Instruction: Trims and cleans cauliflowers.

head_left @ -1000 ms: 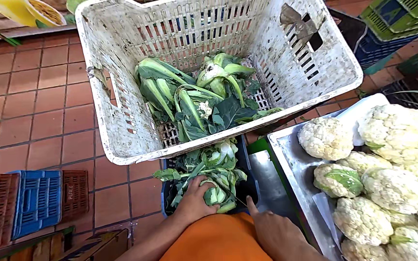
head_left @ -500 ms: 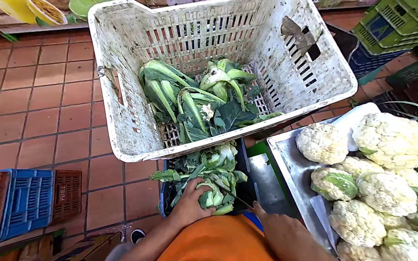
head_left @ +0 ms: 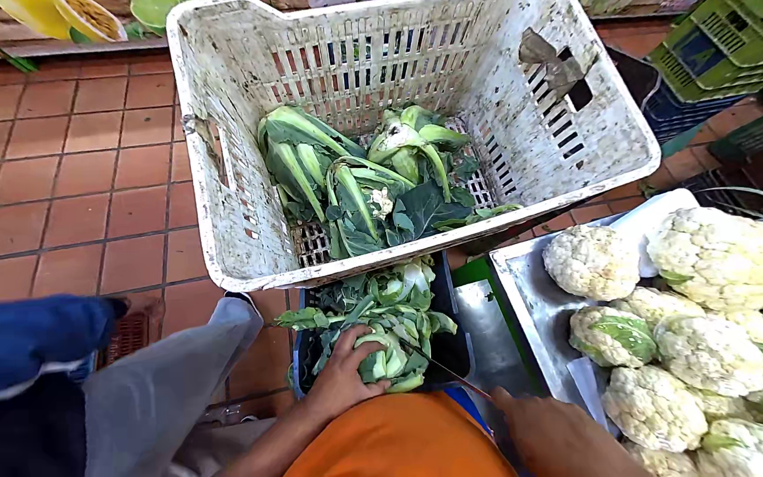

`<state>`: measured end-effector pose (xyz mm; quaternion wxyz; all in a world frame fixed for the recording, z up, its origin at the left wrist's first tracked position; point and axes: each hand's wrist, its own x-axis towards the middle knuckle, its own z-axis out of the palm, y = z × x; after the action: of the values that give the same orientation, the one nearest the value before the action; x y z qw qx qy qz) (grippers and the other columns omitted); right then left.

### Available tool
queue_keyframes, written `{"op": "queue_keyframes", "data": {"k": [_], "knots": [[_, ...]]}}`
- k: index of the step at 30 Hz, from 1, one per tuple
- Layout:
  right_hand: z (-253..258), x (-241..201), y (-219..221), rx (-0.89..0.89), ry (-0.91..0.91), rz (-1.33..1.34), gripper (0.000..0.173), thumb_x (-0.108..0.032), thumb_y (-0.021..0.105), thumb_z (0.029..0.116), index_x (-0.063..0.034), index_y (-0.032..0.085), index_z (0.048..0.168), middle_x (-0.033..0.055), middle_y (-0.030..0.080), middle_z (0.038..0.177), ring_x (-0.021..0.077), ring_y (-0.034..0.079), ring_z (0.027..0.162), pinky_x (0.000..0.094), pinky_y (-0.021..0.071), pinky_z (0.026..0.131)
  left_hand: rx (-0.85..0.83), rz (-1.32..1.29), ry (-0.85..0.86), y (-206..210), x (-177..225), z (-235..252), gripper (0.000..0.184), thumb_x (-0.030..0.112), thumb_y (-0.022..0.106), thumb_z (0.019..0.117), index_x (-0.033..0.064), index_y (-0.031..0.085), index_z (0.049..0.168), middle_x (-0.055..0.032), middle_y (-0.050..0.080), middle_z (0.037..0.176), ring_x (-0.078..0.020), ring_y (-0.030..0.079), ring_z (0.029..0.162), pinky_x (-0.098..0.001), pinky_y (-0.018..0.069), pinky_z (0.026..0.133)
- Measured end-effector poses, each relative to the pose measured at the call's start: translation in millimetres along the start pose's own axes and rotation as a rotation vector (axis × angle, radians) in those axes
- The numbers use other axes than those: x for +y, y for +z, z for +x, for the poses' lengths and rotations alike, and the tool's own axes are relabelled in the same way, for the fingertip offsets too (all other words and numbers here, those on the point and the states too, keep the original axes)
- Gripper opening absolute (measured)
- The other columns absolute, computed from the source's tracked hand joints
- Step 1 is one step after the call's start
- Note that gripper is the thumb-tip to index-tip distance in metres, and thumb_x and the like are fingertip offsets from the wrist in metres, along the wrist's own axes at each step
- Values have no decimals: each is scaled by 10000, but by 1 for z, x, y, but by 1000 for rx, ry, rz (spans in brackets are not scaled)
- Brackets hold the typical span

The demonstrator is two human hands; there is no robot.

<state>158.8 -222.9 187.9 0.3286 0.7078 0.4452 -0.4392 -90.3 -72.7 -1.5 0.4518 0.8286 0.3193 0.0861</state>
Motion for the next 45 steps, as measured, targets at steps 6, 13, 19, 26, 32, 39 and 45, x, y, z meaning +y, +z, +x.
{"op": "queue_keyframes", "data": {"k": [6, 13, 19, 26, 32, 39, 45], "knots": [[1, 30, 10, 20, -82, 126, 337, -327, 457, 1069, -98, 598, 1273, 229, 689, 1101, 451, 681, 1024, 653, 533, 816, -51, -53, -30, -9, 4, 2, 538, 554, 784, 825, 282, 702, 1282, -31, 530, 1486, -179, 457, 1410, -408, 428, 1159], [2, 72, 28, 259, -190, 442, 365, -383, 585, 1014, -24, 644, 1036, 169, 655, 790, 361, 668, 746, 591, 527, 678, -4, -54, -291, -59, 10, 18, 459, 423, 705, 937, 153, 687, 1308, -75, 727, 1181, -209, 697, 1090, -506, 553, 990], [-28, 25, 25, 236, -188, 310, 500, -269, 459, 1078, -178, 411, 1568, 244, 694, 1153, 474, 699, 951, 676, 541, 787, -2, 292, -176, -65, 45, 52, 670, 437, 730, 933, 159, 509, 1501, -105, 552, 1467, -302, 560, 1320, -547, 474, 1086], [-48, -1, 29, 234, -143, 10, 650, -149, 406, 1060, -387, 224, 1636, 232, 665, 1038, 428, 678, 720, 596, 544, 594, -238, 242, -238, -44, 36, 36, 464, 510, 559, 1010, 194, 674, 1330, -15, 610, 1395, -210, 554, 1315, -479, 434, 1128], [-54, -16, -6, 163, -83, -123, 628, -177, 446, 1056, -391, 274, 1620, 257, 676, 1072, 468, 687, 806, 618, 545, 640, -337, 256, -257, -53, 44, 59, 333, 426, 554, 1036, 164, 751, 1100, -49, 685, 1106, -229, 653, 1080, -499, 530, 971], [-51, -31, -34, 86, -70, -200, 678, -166, 446, 1055, -412, 195, 1635, 243, 672, 1108, 455, 689, 890, 597, 548, 697, -303, 218, -365, -54, 66, 79, 312, 403, 589, 1022, 159, 691, 1189, -68, 704, 1136, -245, 662, 1114, -506, 522, 989], [-42, -39, -11, 117, -20, -121, 701, -130, 434, 1048, -395, 172, 1643, 266, 660, 1097, 463, 689, 840, 596, 555, 670, -258, 173, -369, -47, 71, 86, 288, 380, 613, 1015, 137, 702, 1141, -65, 701, 1113, -228, 662, 1098, -472, 525, 988]]}}
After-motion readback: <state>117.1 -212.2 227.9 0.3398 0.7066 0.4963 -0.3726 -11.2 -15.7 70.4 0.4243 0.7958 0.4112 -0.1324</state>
